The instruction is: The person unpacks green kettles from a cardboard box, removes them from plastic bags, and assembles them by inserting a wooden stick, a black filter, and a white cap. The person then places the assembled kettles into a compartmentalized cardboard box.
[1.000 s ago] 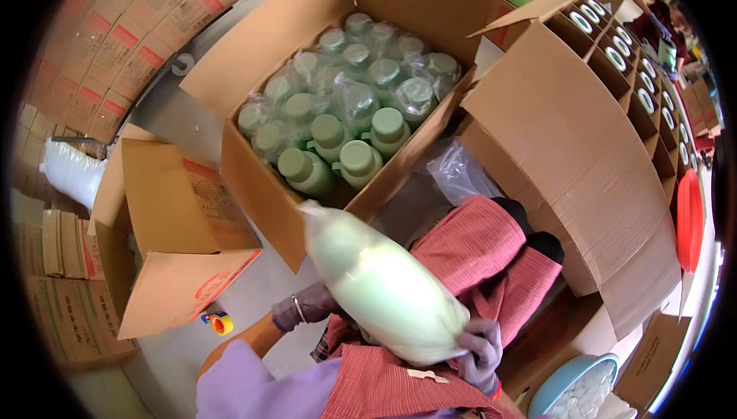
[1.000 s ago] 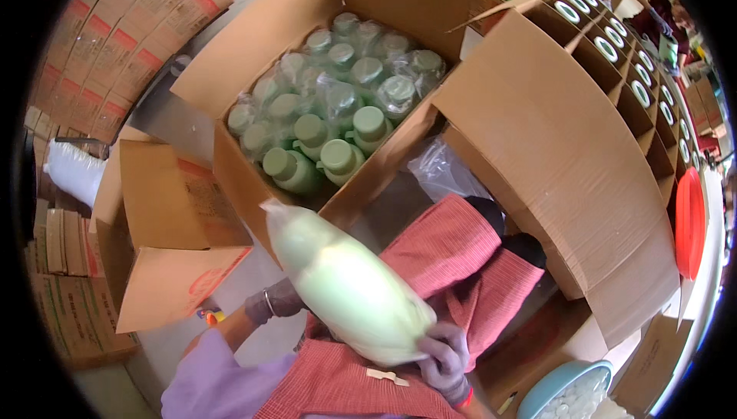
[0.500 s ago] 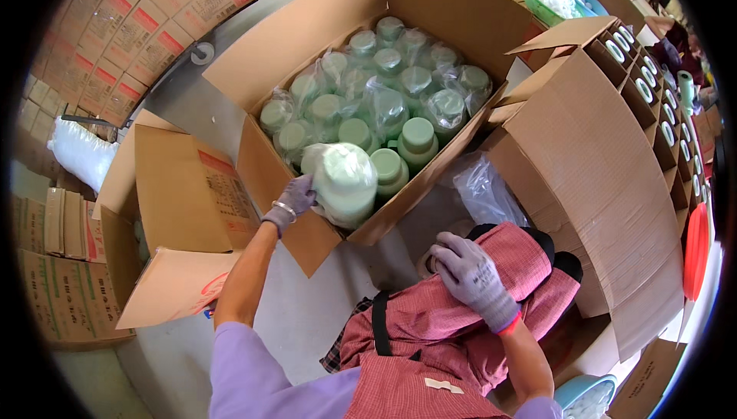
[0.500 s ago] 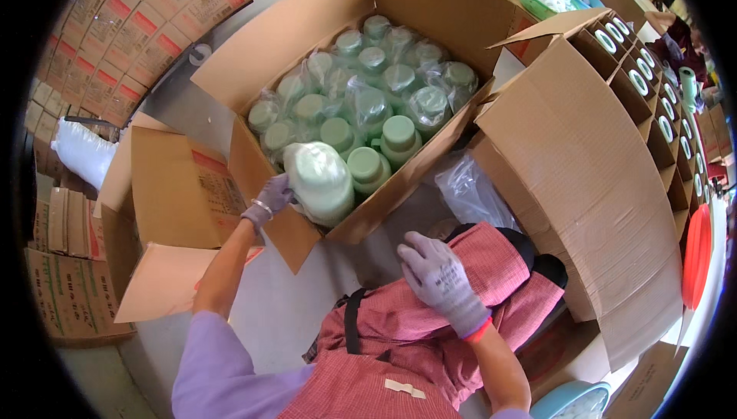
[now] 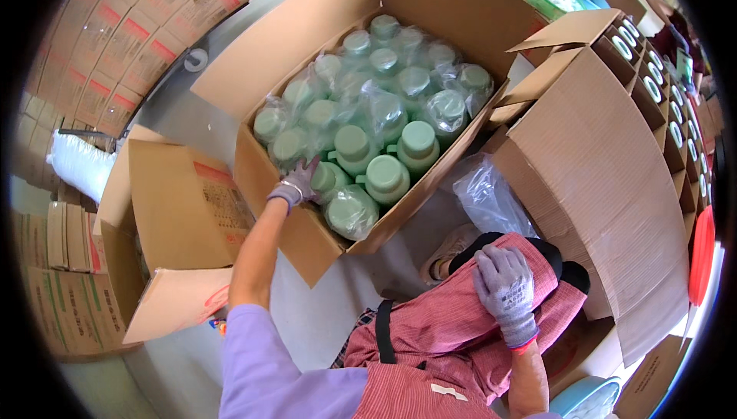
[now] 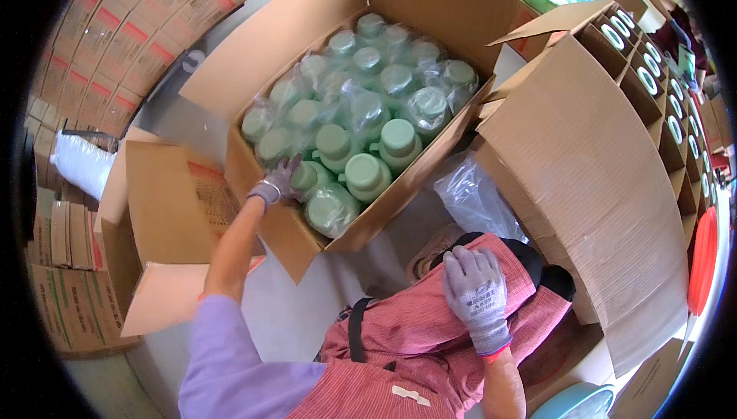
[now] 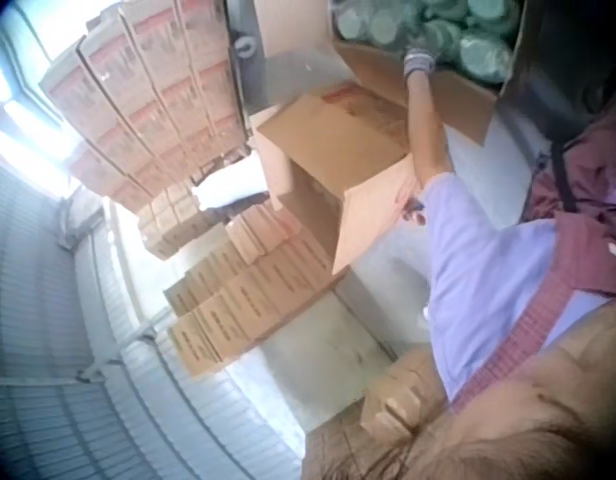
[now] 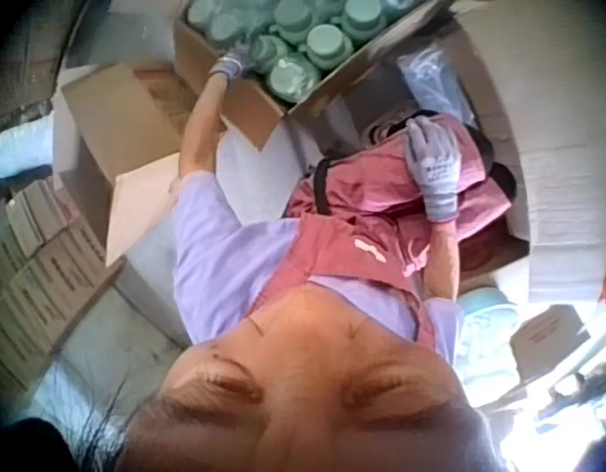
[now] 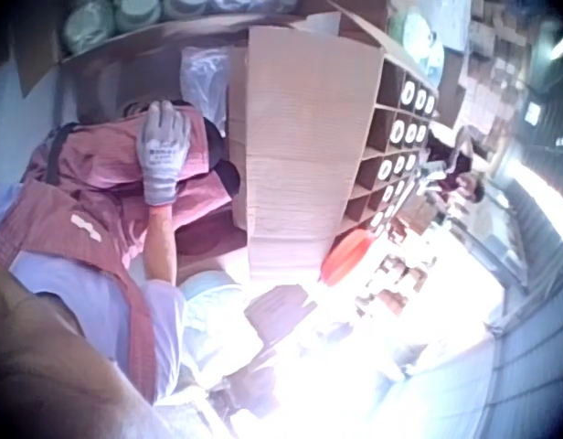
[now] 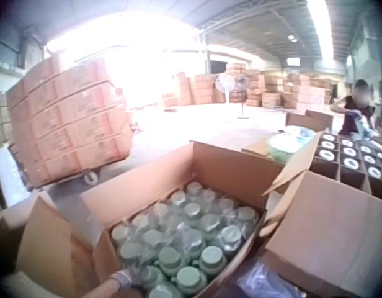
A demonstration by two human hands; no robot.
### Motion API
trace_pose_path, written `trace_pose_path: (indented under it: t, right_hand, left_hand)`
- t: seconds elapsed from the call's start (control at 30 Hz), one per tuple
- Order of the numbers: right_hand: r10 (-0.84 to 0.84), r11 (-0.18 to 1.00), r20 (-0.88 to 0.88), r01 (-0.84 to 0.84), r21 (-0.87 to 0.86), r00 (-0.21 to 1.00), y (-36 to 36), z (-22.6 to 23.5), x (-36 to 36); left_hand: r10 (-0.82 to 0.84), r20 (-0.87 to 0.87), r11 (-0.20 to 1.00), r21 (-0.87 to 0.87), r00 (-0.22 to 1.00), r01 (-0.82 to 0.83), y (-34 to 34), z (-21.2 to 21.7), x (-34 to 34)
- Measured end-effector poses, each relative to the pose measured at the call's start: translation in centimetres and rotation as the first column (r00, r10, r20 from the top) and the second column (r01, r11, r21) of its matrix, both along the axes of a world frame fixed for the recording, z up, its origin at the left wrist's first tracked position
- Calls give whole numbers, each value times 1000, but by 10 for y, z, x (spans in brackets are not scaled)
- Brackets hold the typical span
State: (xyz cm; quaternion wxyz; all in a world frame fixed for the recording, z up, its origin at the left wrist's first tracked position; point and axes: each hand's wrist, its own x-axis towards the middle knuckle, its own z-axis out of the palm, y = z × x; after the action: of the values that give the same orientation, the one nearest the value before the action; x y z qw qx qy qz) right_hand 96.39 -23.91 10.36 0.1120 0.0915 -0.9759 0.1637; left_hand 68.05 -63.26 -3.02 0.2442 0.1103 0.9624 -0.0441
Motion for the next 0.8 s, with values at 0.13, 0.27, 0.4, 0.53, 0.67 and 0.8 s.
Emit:
trace_pose_path:
  t: [0.13,0.27,0.4,0.53,0.67,0.8]
  right_hand:
    - [12,1000,-4,-12,-5,1000,-1,3,3]
    - [12,999,45,-10,-44,999,2,5,2]
    - [-54,895,-69,17,-446,996,-32,32,-27]
    - [-103,851,-240,-39,-524,965,-57,71,-55]
    - [-89,931,-417,-73,-357,904,-18,80,-30]
    - [-277,958,-483,198,-209,831,70,100,27]
  left_hand:
    - [91,12,984,153,996,-92,0,-3,-12]
    - [145,44,478,872,988,-109,16,118,-16]
    - [-45,150,132,981,988,-143,76,246,44]
    - [-484,125,-9,989,866,-148,171,225,103]
    - [232,127,129,979,964,-160,86,27,-2]
    - [412,-325,906,247,851,-344,-23,-93,1]
